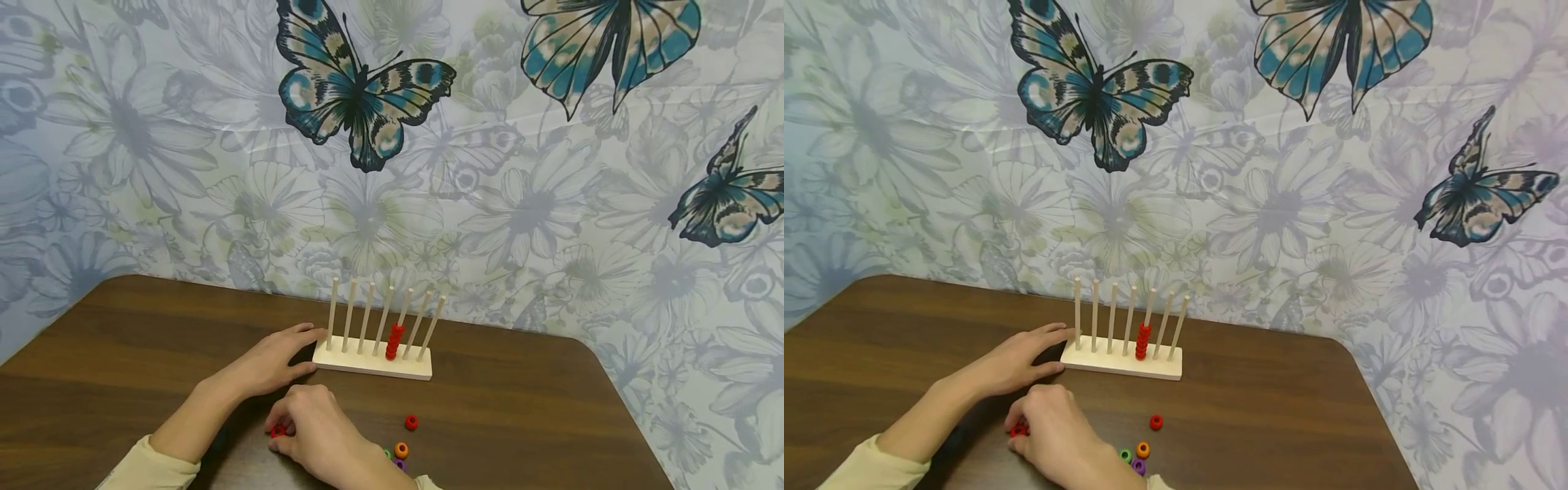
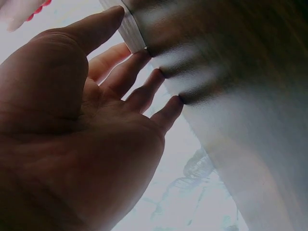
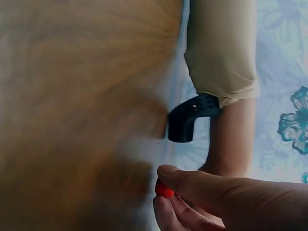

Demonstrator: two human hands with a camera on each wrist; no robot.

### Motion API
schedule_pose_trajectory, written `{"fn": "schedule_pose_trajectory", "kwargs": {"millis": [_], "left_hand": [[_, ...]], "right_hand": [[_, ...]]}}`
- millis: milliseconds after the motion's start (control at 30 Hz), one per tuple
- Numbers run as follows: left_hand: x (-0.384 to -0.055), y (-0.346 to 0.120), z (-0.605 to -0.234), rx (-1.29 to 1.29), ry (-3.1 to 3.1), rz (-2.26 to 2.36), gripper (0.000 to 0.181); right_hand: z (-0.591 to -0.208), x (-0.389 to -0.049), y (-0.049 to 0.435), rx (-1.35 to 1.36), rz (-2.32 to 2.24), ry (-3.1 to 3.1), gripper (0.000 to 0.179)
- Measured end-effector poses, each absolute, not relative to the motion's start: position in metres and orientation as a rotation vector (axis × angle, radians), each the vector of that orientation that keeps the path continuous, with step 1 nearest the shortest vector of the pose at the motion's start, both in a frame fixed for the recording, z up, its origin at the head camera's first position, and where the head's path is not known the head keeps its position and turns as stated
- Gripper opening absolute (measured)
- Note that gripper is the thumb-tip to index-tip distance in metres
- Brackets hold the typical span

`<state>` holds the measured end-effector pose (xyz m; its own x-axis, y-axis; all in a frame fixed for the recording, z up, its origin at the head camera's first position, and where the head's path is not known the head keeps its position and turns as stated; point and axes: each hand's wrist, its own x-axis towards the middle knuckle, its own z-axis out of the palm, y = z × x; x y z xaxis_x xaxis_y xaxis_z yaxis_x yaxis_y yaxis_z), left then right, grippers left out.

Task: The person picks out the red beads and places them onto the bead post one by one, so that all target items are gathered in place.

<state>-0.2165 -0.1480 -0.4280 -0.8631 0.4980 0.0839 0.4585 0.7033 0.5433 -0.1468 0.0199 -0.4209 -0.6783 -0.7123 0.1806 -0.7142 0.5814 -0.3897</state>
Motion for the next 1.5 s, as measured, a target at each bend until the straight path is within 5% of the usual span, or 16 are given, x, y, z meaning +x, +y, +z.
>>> {"fn": "schedule_pose_trajectory", "kwargs": {"millis": [500, 867, 1500], "left_hand": [[-0.220, -0.145, -0.434, 0.840, 2.881, 0.874, 0.052], [-0.221, -0.144, -0.435, 0.833, 2.910, 0.825, 0.055], [-0.219, -0.148, -0.434, 0.813, 2.911, 0.815, 0.056]], "right_hand": [[-0.359, -0.171, 0.078, 0.985, 1.302, -2.634, 0.013], [-0.325, -0.191, 0.135, 0.707, 1.213, -2.451, 0.018], [-0.335, -0.220, 0.154, 0.667, 0.943, -2.095, 0.020]]}}
